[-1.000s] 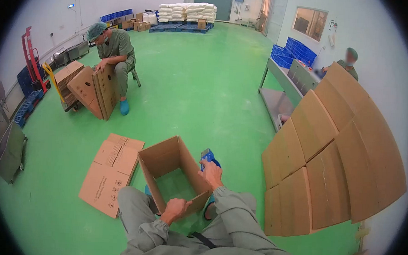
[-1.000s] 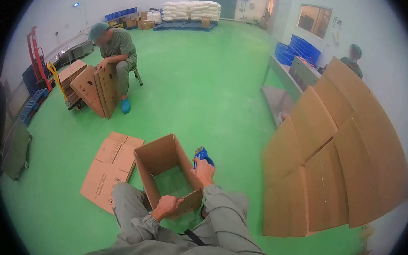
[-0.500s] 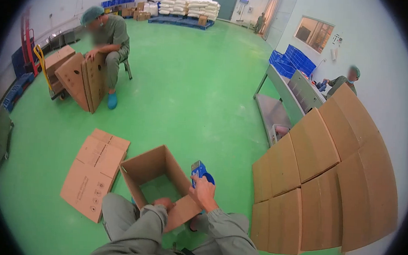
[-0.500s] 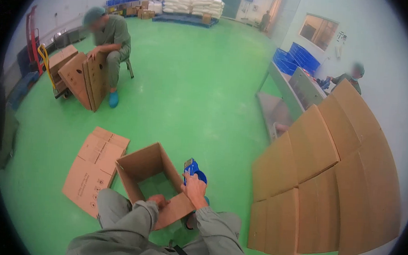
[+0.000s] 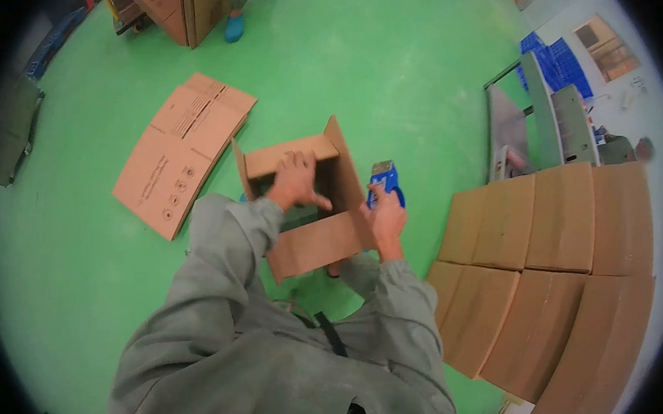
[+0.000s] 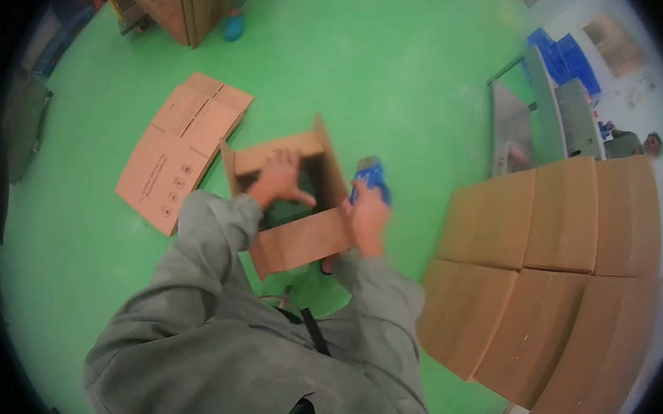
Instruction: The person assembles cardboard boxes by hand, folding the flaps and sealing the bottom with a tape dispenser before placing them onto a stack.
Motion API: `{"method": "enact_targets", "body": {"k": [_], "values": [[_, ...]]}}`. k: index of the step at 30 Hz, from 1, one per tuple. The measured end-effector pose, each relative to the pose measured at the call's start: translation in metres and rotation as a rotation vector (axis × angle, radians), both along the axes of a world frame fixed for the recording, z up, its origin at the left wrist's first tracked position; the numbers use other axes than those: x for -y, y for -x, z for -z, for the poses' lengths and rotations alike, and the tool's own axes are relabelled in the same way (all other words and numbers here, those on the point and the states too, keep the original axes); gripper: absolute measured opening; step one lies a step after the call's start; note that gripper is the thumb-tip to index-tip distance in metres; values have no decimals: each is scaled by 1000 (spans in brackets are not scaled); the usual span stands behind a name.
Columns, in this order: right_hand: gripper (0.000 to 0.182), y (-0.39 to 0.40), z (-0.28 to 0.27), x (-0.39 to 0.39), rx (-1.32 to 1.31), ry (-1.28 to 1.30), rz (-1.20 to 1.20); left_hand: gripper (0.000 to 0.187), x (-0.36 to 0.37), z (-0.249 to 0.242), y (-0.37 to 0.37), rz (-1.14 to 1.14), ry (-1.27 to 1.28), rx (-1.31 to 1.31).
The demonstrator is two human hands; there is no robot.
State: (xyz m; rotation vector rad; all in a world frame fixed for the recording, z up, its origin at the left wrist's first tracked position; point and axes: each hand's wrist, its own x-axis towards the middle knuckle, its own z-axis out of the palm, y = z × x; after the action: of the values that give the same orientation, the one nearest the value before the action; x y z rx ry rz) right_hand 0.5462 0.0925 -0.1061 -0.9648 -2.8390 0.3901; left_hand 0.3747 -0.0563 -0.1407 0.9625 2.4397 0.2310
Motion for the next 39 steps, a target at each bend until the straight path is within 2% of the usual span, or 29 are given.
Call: {"method": "enact_targets", "body": {"k": [1, 2, 4, 7, 8, 9, 10, 11, 12, 13, 14, 16, 18, 19, 21, 25, 27, 28, 29, 31, 32, 33, 35, 36, 39], "values": [[47, 2, -6, 2, 16, 24, 2, 142, 10, 18, -33, 99, 73, -83], [47, -2, -5, -1, 24, 41, -4, 142, 13, 37, -53, 95, 86, -74], [45, -1, -3, 5, 3, 70, -13, 142, 14, 66, -68, 258, 208, -166], [40, -12, 18, 24, -81, 109, -54, 148, 1, 84, -62, 132, 94, -58], [41, -11, 25, 38, -65, 142, -63, 133, 5, 78, -63, 118, 60, -55], [42, -6, 33, 54, -61, 170, -71, 133, 13, 101, -56, 110, 59, -67], [41, -5, 49, 76, -23, 159, -117, 118, 25, 148, -47, 253, 23, -265], [40, -5, 65, 92, 19, 148, -168, 104, 29, 175, -39, 389, -9, -460], [40, -1, 77, 101, 17, 150, -184, 73, 40, 36, -17, 658, 328, -29], [41, 0, 88, 110, -14, 61, -185, 61, 54, 9, -4, 525, 375, 19], [42, -3, 98, 120, -35, -16, -177, 66, 72, -17, 10, 471, 343, -125], [44, -5, 105, 124, -32, -27, -179, 66, 112, -34, 51, 395, 106, -252], [52, -4, 111, 124, -53, -39, -169, 70, 146, -11, 71, 394, -24, -362], [52, -7, 110, 123, -50, -33, -176, 70, 140, -2, 68, 388, -17, -357], [54, -8, 101, 122, -81, 25, -165, 73, 117, 11, 66, 434, -247, -482], [59, -3, 81, 117, -159, 140, -51, 71, 68, 21, 74, 456, -362, -519], [58, -4, 73, 111, -357, 302, 65, 63, 39, 59, 62, 404, -482, -439], [67, -8, 67, 105, -326, 328, 25, 63, 35, 83, 59, 397, -497, -440], [67, -7, 57, 103, -325, 307, 17, 60, 27, 105, 59, 407, -480, -473], [84, -11, 19, 100, -566, 966, 230, 58, 9, 128, 53, 378, -499, -448], [95, -8, -3, 107, -505, 1101, 264, 57, 15, 120, 55, 392, -476, -433], [95, -8, -2, 104, -479, 1113, 263, 56, 20, 112, 68, 405, -446, -445], [93, -18, 2, 109, -378, 1003, -69, 56, 21, 108, 74, 410, -453, -439], [93, -19, 9, 115, -349, 1021, -69, 55, 21, 109, 71, 412, -478, -464], [88, -25, 46, 120, -154, 817, -65, 53, 24, 112, 57, 325, -482, -536]]}}
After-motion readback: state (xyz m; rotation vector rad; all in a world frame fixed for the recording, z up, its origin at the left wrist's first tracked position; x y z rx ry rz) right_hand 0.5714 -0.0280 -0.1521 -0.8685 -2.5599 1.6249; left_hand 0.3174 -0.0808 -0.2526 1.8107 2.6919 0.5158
